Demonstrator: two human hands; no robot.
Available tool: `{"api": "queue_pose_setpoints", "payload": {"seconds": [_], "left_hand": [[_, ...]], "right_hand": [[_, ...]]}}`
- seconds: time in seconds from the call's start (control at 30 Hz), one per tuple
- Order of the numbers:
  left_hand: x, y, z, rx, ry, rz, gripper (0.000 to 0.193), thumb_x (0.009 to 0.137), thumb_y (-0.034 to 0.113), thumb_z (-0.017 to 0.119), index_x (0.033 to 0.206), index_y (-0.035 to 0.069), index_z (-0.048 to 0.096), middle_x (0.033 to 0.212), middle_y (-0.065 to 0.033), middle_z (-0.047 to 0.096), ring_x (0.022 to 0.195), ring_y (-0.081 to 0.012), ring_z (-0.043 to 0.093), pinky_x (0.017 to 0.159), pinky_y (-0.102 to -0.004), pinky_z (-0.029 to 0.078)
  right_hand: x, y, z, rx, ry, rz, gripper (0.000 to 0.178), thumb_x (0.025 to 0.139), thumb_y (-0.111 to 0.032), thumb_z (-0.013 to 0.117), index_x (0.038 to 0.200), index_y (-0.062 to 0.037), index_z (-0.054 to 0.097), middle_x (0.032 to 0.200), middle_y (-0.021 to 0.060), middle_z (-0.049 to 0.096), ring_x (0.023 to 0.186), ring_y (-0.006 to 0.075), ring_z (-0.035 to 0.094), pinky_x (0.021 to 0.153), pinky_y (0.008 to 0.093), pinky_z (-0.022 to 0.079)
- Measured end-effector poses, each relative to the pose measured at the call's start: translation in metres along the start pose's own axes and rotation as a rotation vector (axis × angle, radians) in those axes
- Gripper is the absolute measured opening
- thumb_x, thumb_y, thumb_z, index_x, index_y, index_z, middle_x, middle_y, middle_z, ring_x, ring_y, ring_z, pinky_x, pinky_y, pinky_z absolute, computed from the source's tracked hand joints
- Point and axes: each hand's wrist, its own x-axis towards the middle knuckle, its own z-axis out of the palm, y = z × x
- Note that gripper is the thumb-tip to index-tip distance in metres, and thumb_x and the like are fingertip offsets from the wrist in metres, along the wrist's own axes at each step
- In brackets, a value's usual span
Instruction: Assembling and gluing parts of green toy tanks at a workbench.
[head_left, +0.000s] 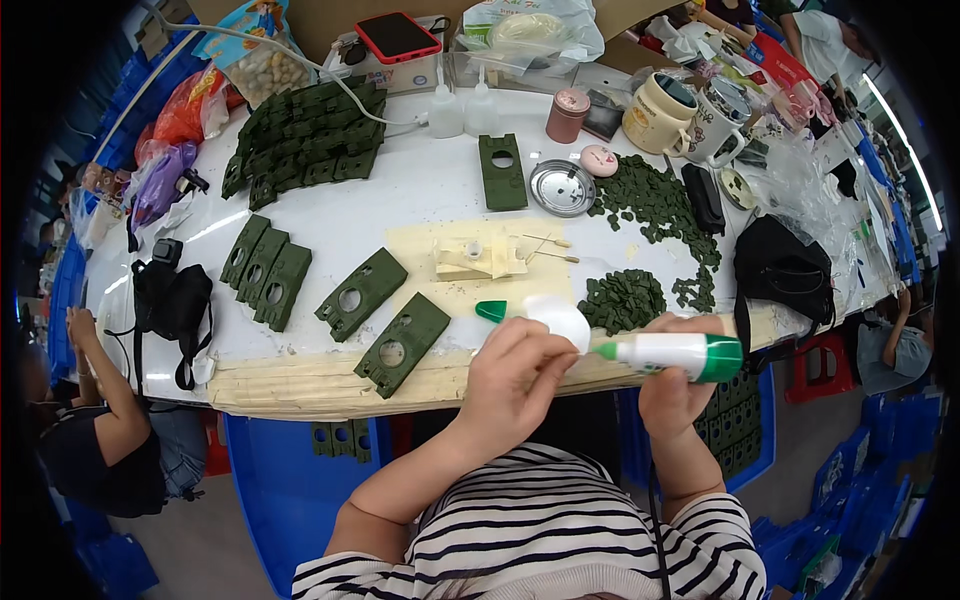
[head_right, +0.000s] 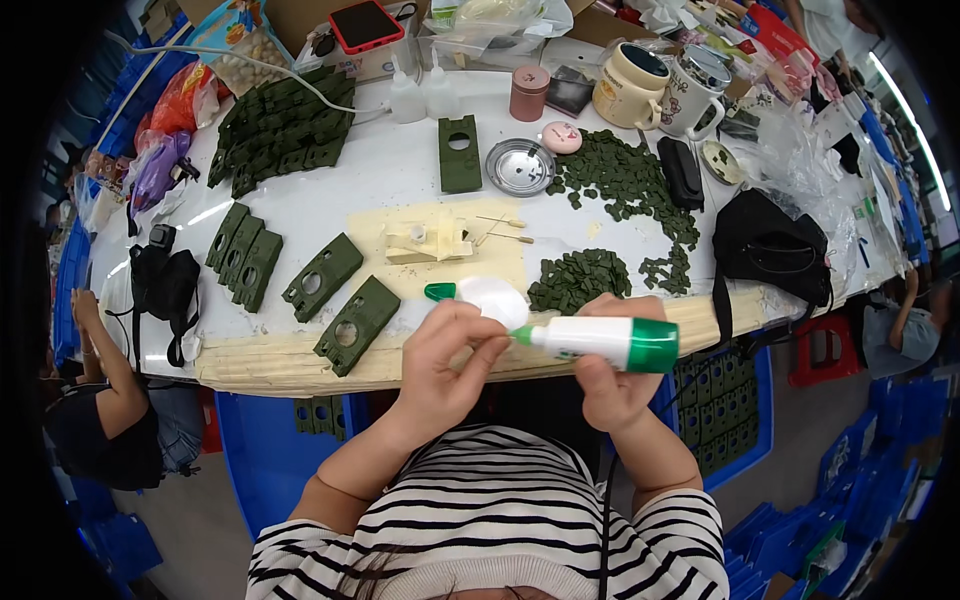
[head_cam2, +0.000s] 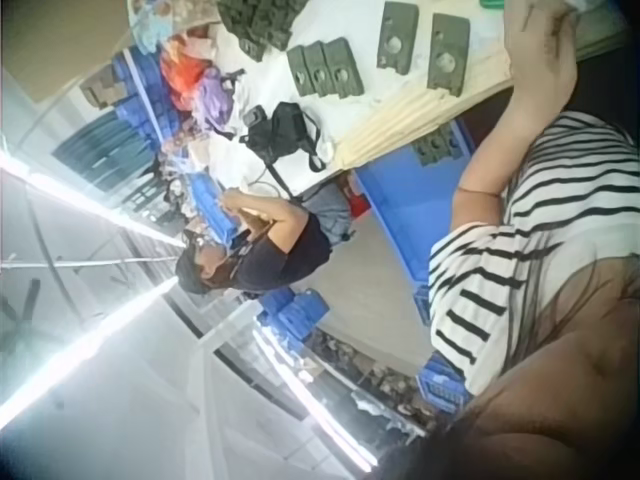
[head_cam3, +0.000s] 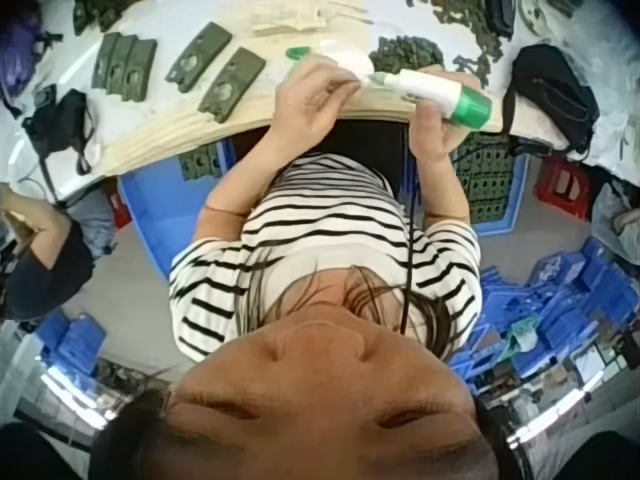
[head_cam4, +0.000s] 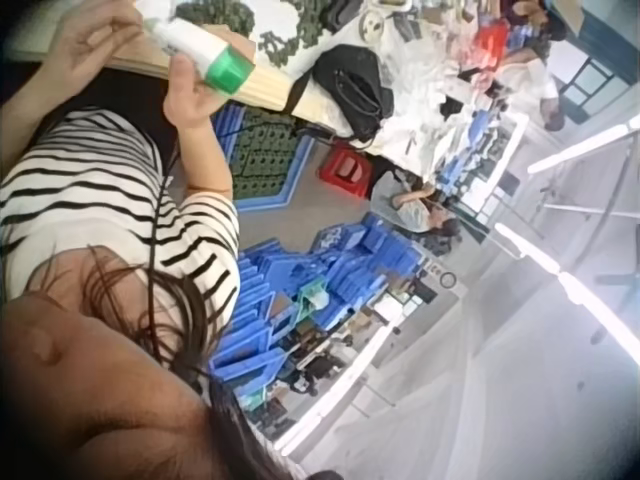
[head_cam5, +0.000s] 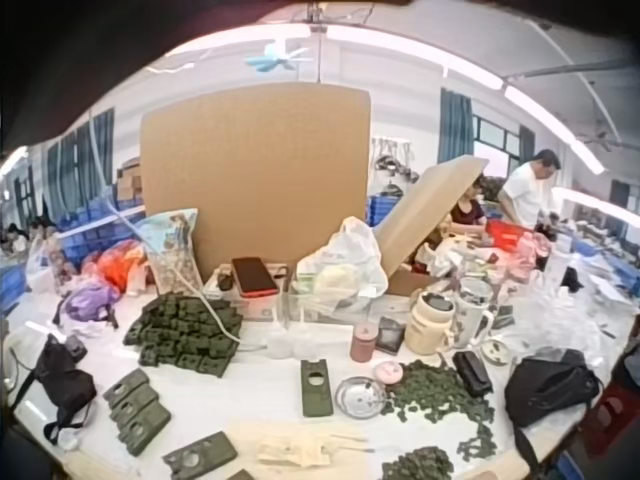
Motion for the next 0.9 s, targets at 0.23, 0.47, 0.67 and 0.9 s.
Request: {"api": "queue_pose_setpoints", "payload": {"seconds": [0.23,0.47,0.67,0.9], "left_hand": [[-0.005,-0.014,0.011,0.684,-0.107,0.256,0.015,0.074,0.015,0.073,0.082,0.006,0.065,0.091,-0.0062,0.055,0.079,-0.0242,0.050,0.071,-0.0333,0.041],[-0.003,-0.008,0.001,0.642,-0.040,0.297,0.019,0.074,0.021,0.075,0.077,0.007,0.061,0.084,-0.0026,0.057,0.077,-0.0232,0.051,0.067,-0.0347,0.041],[-0.008,0.012,-0.052,0.449,0.046,0.287,0.032,0.063,0.020,0.083,0.060,0.008,0.054,0.084,-0.0045,0.061,0.081,-0.0257,0.052,0.071,-0.0359,0.041],[0.000,-0.019,-0.148,0.704,0.242,-0.075,0.035,0.099,0.035,0.041,0.097,0.002,0.052,0.104,-0.0185,0.064,0.110,-0.0378,0.053,0.092,-0.0437,0.037]], "right_hand": [[0.006,0.002,-0.016,0.042,0.157,0.073,0.031,0.090,-0.028,0.062,0.102,-0.0010,0.051,0.096,0.0081,0.047,0.077,0.0177,0.051,0.066,0.0300,0.044],[0.009,0.009,-0.021,0.074,0.125,0.104,0.036,0.095,-0.031,0.053,0.105,0.0031,0.051,0.099,0.0076,0.044,0.079,0.0170,0.051,0.057,0.0281,0.045],[0.023,0.012,-0.026,0.396,0.082,0.383,0.032,0.095,-0.034,0.049,0.106,-0.0046,0.046,0.080,0.0056,0.052,0.069,0.0111,0.047,0.056,0.0240,0.037],[0.023,0.020,-0.027,0.518,0.183,0.539,0.029,0.096,-0.033,0.049,0.105,-0.0055,0.046,0.082,0.0053,0.056,0.066,0.0075,0.045,0.057,0.0224,0.035]]}}
